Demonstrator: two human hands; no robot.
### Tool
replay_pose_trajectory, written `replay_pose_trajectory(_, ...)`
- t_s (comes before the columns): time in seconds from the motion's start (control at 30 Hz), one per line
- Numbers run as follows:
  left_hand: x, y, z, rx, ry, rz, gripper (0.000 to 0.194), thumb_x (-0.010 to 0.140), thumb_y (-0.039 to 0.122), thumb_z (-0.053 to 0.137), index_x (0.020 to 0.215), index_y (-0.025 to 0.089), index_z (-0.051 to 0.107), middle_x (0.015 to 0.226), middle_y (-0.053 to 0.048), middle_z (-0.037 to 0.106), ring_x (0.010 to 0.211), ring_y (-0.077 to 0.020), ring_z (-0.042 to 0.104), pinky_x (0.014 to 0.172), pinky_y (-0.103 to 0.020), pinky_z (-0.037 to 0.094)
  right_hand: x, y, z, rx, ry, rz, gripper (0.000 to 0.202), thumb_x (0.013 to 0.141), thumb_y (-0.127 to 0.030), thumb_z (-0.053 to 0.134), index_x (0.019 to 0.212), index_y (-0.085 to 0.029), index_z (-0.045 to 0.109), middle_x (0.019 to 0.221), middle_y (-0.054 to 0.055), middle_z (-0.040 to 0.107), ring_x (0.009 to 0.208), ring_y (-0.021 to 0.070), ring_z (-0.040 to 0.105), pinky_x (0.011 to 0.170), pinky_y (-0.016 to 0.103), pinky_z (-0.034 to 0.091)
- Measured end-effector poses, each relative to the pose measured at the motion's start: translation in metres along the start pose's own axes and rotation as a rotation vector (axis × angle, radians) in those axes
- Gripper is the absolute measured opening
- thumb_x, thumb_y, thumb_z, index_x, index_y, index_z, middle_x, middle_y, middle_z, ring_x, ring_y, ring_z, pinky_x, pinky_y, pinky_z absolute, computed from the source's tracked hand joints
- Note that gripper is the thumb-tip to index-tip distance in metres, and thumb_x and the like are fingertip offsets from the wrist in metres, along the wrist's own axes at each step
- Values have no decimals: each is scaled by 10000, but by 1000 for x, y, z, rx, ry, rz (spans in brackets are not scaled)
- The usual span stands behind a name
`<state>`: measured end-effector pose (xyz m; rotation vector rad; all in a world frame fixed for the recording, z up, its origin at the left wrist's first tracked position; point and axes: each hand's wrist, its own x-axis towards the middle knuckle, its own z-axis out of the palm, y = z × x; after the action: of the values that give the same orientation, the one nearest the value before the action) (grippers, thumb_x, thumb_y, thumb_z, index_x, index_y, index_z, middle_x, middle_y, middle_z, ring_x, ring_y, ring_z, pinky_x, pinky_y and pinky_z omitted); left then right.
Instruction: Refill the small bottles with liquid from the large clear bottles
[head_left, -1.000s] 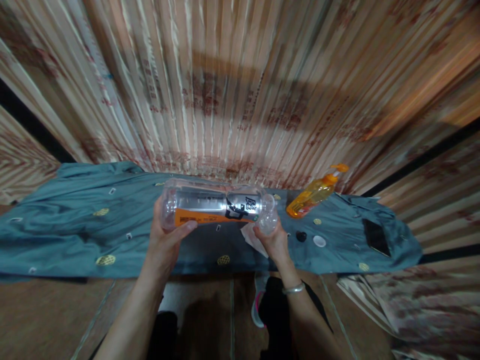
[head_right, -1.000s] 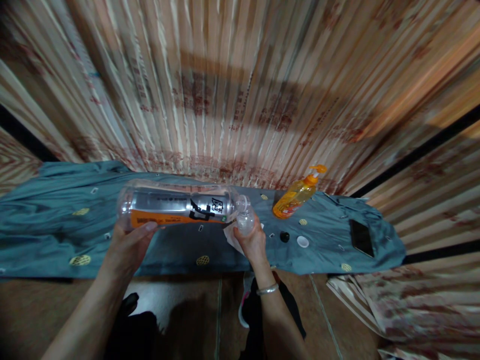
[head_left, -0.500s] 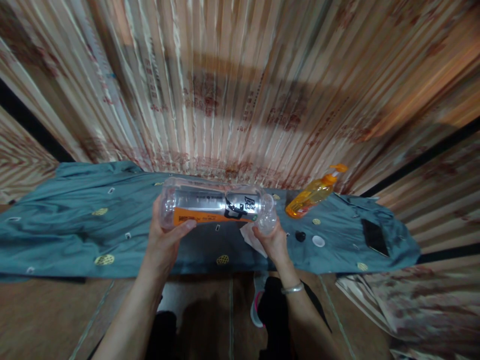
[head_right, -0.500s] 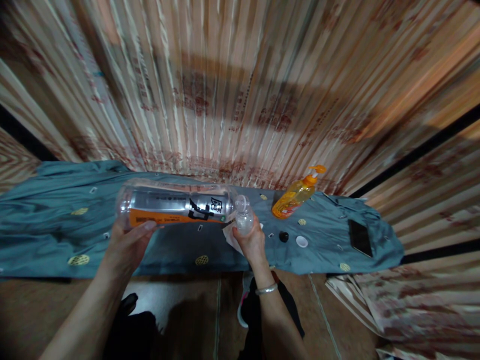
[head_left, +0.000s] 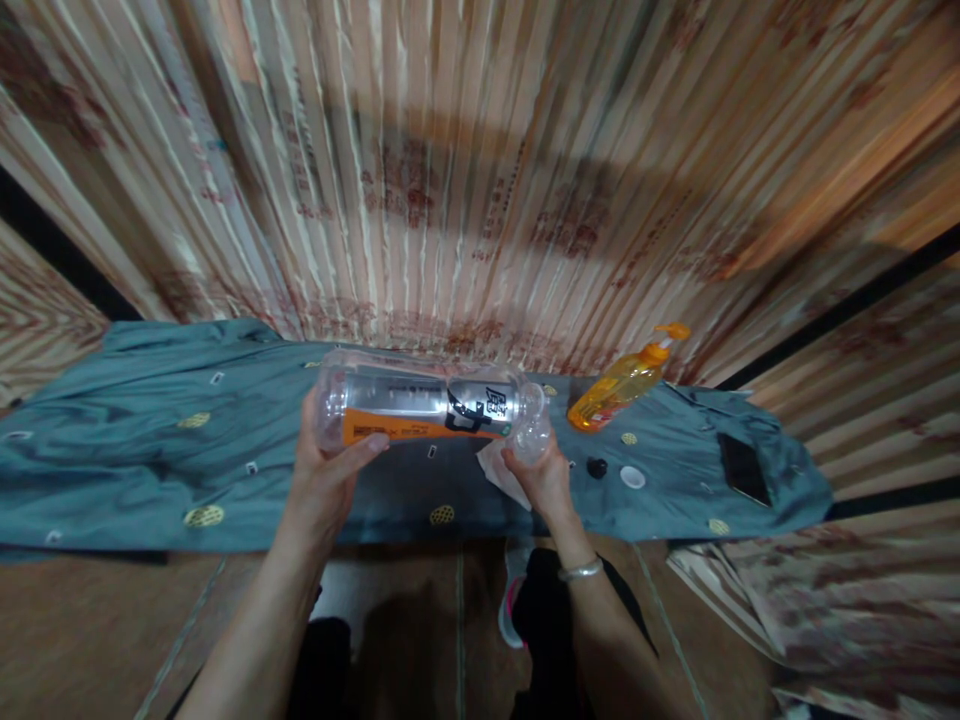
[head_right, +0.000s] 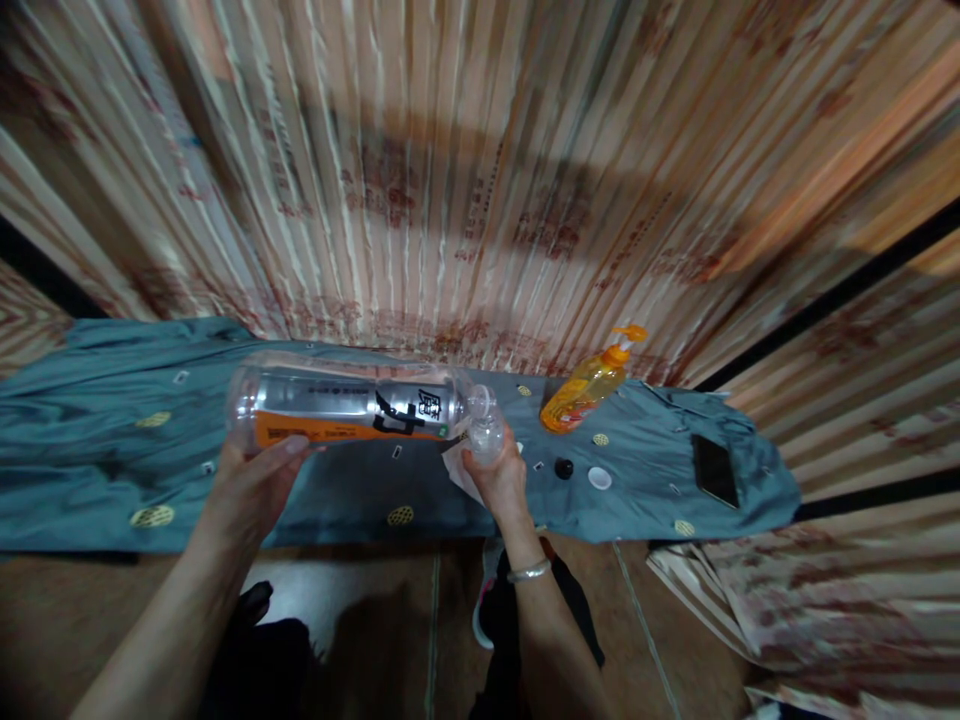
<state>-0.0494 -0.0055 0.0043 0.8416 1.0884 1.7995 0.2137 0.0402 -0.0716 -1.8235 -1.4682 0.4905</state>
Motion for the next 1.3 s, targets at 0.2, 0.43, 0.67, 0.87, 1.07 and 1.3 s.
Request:
replay_pose_trajectory(0.2,2,-4,-4,-3,-13,2,830,526,335,954,1283,314,614,1317,-89,689,1031,-340,699,644,-374,587,0,2,1,9,11,-25,729,722,-379,751,1399,-160,594,1216,177,778,1079,351,767,918,465,625)
replay_pose_trajectory(0.43,2,-5,-4,18,-40,14,820,553,367,948,1301,316,616,1439,-102,627,1117,-365,673,674,-382,584,0,1,1,17,7,-15,735,725,-375,746,1414,-170,593,1217,175,778,1085,350,766,933,466,624)
replay_pose_trajectory(0.67,1,-2,-1,14,-32,12,841,524,375,959,1293,309,626,1402,-104,649,1066,-359,684,644,-377,578,0,0,-1,20,-10,-16,749,717,-392,741,1409,-150,592,1216,185,777,1076,363,767,919,480,624)
replay_pose_trajectory(0.87,1,-3,0,8,7,11,834,500,381,964,1260,299,631,1372,-115,659,1044,-352,681,627,-360,561,0,0,0,39,-6,-27,727,722,-394,730,1397,-155,608,1243,192,771,1112,382,757,944,506,614)
replay_pose_trajectory(1.07,1,-3,-1,3,-6,8,805,499,380,967,1226,294,631,1192,-92,708,961,-326,682,635,-366,553,0,1,1,14,-2,-20,750,732,-400,728,1424,-146,588,1245,200,768,1118,381,756,947,506,615)
replay_pose_trajectory(1.3,1,-3,-2,16,-3,25,785,521,374,946,1236,300,628,1166,-79,702,936,-311,673,647,-369,543,1,4,2,21,5,-45,738,738,-389,734,1423,-155,590,1246,193,768,1115,374,758,940,487,619)
